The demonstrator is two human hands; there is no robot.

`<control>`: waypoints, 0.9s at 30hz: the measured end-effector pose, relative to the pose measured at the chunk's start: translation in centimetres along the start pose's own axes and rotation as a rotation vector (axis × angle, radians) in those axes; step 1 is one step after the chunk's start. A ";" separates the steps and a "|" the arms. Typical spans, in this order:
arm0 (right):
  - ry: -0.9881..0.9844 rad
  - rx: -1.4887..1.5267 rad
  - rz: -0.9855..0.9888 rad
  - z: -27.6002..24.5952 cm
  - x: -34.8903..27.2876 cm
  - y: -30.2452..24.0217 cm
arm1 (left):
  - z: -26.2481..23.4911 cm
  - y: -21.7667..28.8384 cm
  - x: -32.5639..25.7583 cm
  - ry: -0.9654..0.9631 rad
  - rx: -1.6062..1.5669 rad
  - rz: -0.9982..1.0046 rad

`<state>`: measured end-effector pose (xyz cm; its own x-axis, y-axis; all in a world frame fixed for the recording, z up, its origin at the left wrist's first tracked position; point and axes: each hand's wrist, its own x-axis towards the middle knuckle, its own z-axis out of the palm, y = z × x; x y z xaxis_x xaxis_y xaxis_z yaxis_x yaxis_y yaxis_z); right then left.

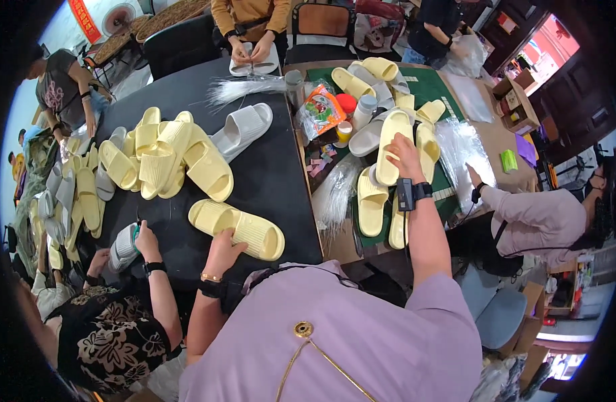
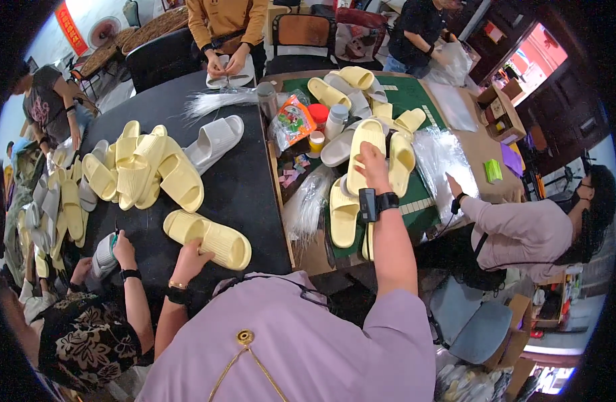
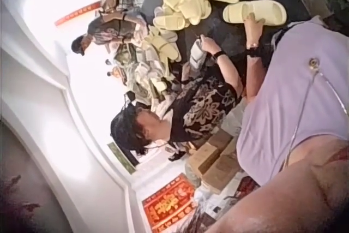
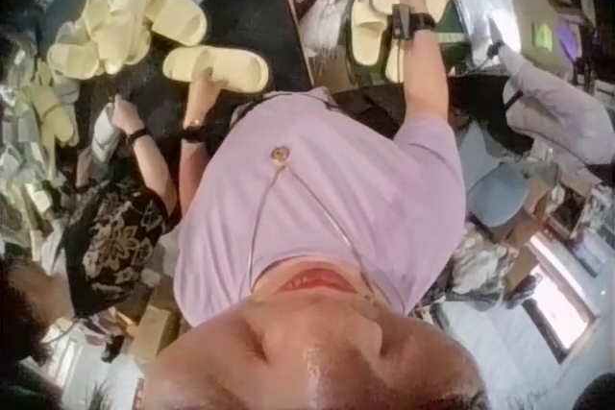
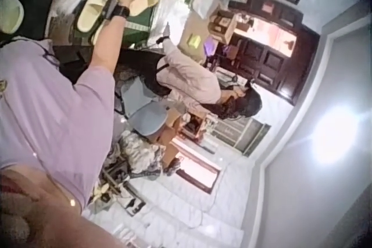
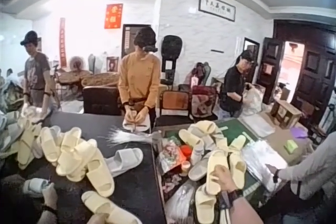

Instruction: The recorder and several other workers are assembling and trimming yellow and white foam slippers at a large table.

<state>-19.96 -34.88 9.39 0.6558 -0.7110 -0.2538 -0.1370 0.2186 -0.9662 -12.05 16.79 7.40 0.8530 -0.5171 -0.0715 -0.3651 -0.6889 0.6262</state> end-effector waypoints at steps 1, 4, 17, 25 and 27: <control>-0.045 0.109 0.045 1.3 -0.7 -0.6 | 0.3 -0.4 -0.1 0.120 0.004 0.162; -0.272 0.366 0.125 3.8 -2.4 -1.9 | -2.0 1.7 1.8 0.070 -0.406 -0.097; -0.602 0.125 0.066 8.1 -4.2 -1.9 | -7.2 2.6 3.1 0.167 -1.060 -0.127; -0.758 -0.433 -0.160 12.9 -6.9 6.1 | -0.2 -1.8 1.9 0.374 0.150 0.004; -0.794 -0.470 -0.341 14.4 -8.9 10.3 | 2.2 -1.7 1.4 0.396 0.242 0.017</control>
<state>-16.50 -16.65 2.32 0.9998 0.0069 -0.0198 -0.0164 -0.3256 -0.9454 -11.03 16.10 4.57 0.9057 -0.3279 0.2685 -0.4167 -0.8049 0.4225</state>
